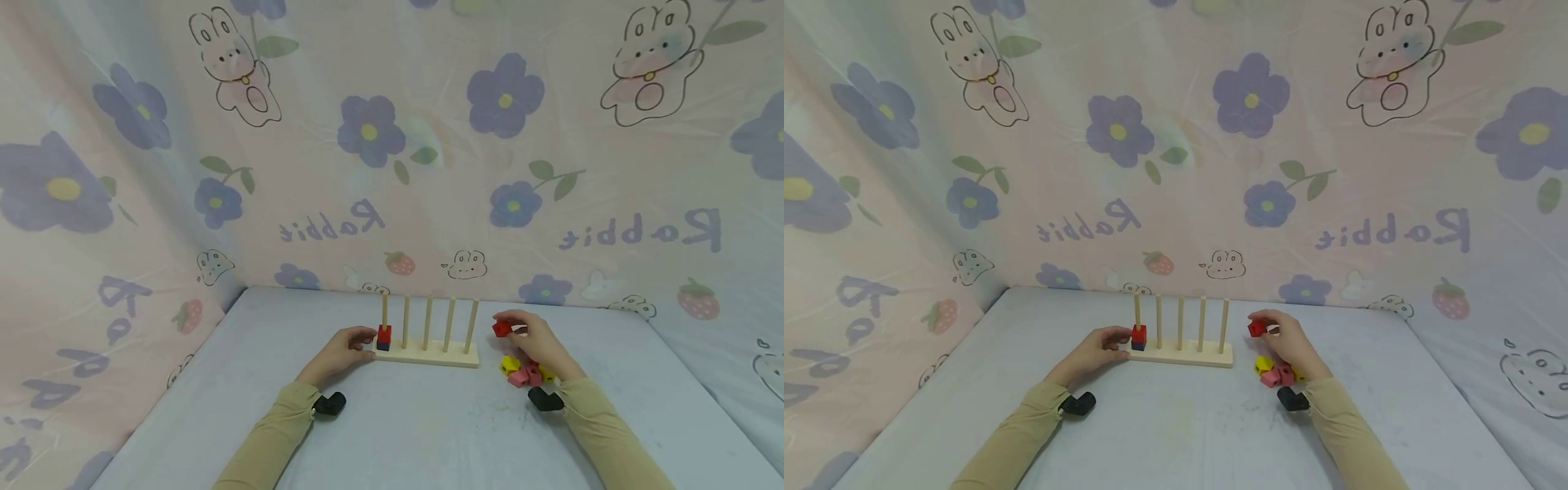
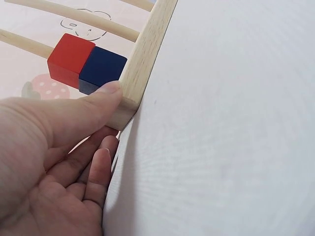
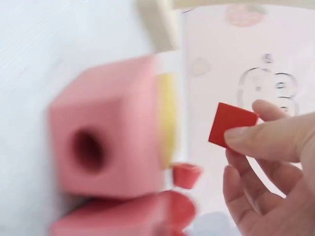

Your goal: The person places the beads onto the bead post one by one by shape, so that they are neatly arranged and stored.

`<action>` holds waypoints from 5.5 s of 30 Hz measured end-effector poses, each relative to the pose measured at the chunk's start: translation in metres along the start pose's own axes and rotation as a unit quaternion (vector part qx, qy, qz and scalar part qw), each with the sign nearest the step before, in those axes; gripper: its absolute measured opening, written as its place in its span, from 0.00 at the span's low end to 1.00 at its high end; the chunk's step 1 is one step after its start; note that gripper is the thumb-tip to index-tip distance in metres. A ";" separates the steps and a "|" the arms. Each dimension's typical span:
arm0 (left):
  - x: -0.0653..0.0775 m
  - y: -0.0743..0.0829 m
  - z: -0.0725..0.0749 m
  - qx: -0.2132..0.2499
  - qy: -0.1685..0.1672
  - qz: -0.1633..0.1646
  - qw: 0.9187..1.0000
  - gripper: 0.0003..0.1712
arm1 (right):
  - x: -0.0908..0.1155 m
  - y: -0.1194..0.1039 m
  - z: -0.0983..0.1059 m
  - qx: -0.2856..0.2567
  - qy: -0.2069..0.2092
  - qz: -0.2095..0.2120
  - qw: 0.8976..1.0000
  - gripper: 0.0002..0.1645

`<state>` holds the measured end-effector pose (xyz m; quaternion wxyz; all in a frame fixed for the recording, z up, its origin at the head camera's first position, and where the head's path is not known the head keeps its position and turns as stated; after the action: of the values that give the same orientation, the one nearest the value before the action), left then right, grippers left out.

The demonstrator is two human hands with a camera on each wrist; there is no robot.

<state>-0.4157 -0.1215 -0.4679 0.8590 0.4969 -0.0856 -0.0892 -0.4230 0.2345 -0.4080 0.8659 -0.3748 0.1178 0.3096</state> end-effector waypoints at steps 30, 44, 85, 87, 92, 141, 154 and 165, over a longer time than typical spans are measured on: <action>0.003 -0.001 0.001 -0.001 -0.009 0.005 1.000 0.27 | -0.081 -0.158 0.008 -0.203 0.091 0.081 0.972 0.22; 0.004 0.003 0.001 -0.001 -0.008 0.001 1.000 0.27 | -0.097 -0.224 -0.041 -0.193 0.085 0.140 0.967 0.20; 0.004 0.003 0.000 -0.006 -0.013 -0.013 1.000 0.25 | -0.089 -0.131 -0.145 -0.199 0.109 0.018 0.974 0.20; 0.004 0.003 -0.001 -0.007 -0.013 -0.013 1.000 0.25 | -0.087 -0.128 -0.149 -0.198 0.105 0.018 0.974 0.19; 0.003 0.004 0.000 -0.008 -0.009 -0.017 1.000 0.25 | -0.082 -0.127 -0.150 -0.208 0.100 0.029 0.973 0.21; 0.001 0.003 0.002 -0.001 -0.006 -0.002 1.000 0.27 | 0.058 -0.037 -0.003 0.042 -0.123 0.021 0.991 0.15; 0.002 -0.001 0.001 -0.003 -0.004 0.008 1.000 0.26 | 0.060 -0.037 -0.012 0.044 -0.122 0.018 0.991 0.13; 0.003 0.001 0.002 -0.011 0.000 0.002 1.000 0.26 | 0.059 -0.037 -0.017 0.045 -0.127 -0.005 0.991 0.09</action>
<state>-0.4128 -0.1230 -0.4660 0.8644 0.4875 -0.0858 -0.0885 -0.3537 0.2294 -0.4239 0.8913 -0.2936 0.0185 0.3449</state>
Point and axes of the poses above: each hand's wrist, its own x-axis away from the middle knuckle, its own z-axis out of the back of the hand, y = z × x, the point moved 10 cm from there along -x, towards the middle knuckle, and after that the axes turned 11 degrees about z, right-handed, at the moved point
